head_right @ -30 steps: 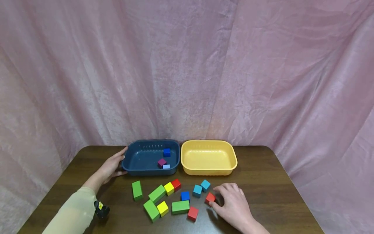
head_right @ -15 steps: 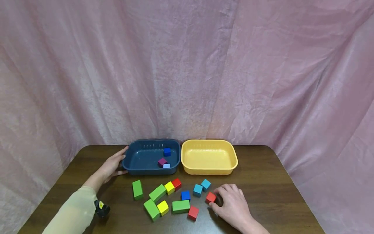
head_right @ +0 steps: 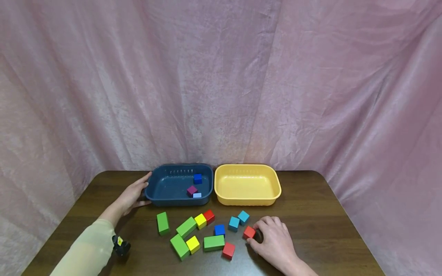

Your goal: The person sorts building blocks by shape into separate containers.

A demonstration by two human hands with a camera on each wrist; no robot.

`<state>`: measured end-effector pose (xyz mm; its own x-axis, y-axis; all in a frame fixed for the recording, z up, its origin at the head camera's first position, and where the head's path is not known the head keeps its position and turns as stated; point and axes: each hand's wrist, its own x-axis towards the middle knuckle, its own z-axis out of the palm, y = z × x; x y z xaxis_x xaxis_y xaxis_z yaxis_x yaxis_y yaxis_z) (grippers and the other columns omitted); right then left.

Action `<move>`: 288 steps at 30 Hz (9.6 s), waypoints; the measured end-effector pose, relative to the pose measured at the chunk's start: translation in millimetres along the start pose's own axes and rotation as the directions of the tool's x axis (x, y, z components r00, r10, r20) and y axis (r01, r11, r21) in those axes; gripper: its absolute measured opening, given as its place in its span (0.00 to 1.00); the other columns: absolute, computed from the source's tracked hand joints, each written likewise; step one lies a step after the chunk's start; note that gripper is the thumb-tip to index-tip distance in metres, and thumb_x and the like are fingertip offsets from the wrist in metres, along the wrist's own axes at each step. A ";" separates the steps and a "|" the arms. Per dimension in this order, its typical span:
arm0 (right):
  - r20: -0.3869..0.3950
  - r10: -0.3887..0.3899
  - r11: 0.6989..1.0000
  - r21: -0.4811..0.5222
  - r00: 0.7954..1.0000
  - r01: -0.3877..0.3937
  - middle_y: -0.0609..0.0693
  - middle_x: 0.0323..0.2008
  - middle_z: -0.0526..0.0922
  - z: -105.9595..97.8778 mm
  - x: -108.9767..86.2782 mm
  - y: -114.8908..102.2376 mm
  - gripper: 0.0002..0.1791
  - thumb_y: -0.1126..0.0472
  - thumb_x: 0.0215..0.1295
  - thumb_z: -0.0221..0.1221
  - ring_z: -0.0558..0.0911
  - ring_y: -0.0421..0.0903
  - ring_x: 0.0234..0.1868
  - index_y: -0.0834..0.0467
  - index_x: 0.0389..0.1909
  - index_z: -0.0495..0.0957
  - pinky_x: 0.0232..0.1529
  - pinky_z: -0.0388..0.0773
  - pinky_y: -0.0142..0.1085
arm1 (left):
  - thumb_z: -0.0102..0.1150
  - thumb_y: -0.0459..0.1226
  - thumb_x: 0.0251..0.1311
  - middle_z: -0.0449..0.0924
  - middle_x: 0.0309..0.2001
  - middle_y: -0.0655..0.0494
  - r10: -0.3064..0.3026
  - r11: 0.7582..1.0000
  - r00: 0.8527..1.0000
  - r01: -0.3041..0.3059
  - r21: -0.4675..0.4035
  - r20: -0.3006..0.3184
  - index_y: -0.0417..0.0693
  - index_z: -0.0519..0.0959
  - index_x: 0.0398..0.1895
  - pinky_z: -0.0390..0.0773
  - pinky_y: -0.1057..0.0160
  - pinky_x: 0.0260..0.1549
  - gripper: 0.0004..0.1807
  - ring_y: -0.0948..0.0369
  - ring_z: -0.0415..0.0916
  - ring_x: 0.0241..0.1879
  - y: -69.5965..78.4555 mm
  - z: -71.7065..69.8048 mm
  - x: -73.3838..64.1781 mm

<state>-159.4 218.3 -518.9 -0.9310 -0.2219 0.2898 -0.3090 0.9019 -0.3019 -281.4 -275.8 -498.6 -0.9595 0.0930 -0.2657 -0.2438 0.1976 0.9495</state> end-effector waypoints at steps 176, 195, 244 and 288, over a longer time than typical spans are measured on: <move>-0.118 -0.015 0.972 0.230 0.993 0.042 0.51 0.53 0.81 -24.0 179.2 -97.9 0.18 0.45 0.62 0.68 0.70 0.54 0.60 0.53 0.45 0.86 0.61 0.68 0.51 | 0.31 0.40 0.83 0.34 0.82 0.43 0.013 1.000 1.000 -0.012 -0.019 0.018 0.66 0.44 0.84 0.75 0.38 0.58 0.31 0.35 0.54 0.74 -0.2 0.6 -0.8; -0.040 -0.005 0.991 0.135 0.999 0.011 0.51 0.54 0.81 -1.8 191.5 -107.8 0.17 0.47 0.61 0.68 0.70 0.53 0.58 0.53 0.45 0.86 0.60 0.68 0.50 | 0.32 0.40 0.83 0.33 0.83 0.44 0.010 1.000 1.000 -0.010 -0.004 0.015 0.66 0.44 0.84 0.75 0.38 0.58 0.31 0.35 0.52 0.74 0.4 2.1 -1.9; -0.081 -0.056 0.990 0.127 0.995 0.066 0.49 0.55 0.81 -15.3 187.3 -104.8 0.24 0.41 0.65 0.65 0.71 0.52 0.59 0.52 0.54 0.85 0.60 0.69 0.49 | 0.31 0.39 0.83 0.36 0.82 0.43 0.015 1.000 1.000 -0.015 -0.023 0.013 0.66 0.44 0.84 0.75 0.38 0.58 0.31 0.36 0.54 0.74 1.9 1.3 4.3; -0.153 -0.215 0.960 0.150 0.965 0.238 0.47 0.51 0.83 -46.3 134.3 -89.0 0.19 0.46 0.61 0.69 0.73 0.51 0.57 0.49 0.50 0.86 0.59 0.71 0.50 | 0.31 0.41 0.83 0.37 0.82 0.43 0.015 1.000 1.000 -0.014 -0.016 0.020 0.67 0.44 0.84 0.76 0.40 0.58 0.31 0.36 0.57 0.73 1.1 -2.3 6.1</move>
<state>-247.9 125.4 -411.0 -0.8018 -0.3517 0.4832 -0.5472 0.7570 -0.3570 -287.8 -277.2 -498.8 -0.9599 0.1158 -0.2551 -0.2322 0.1810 0.9557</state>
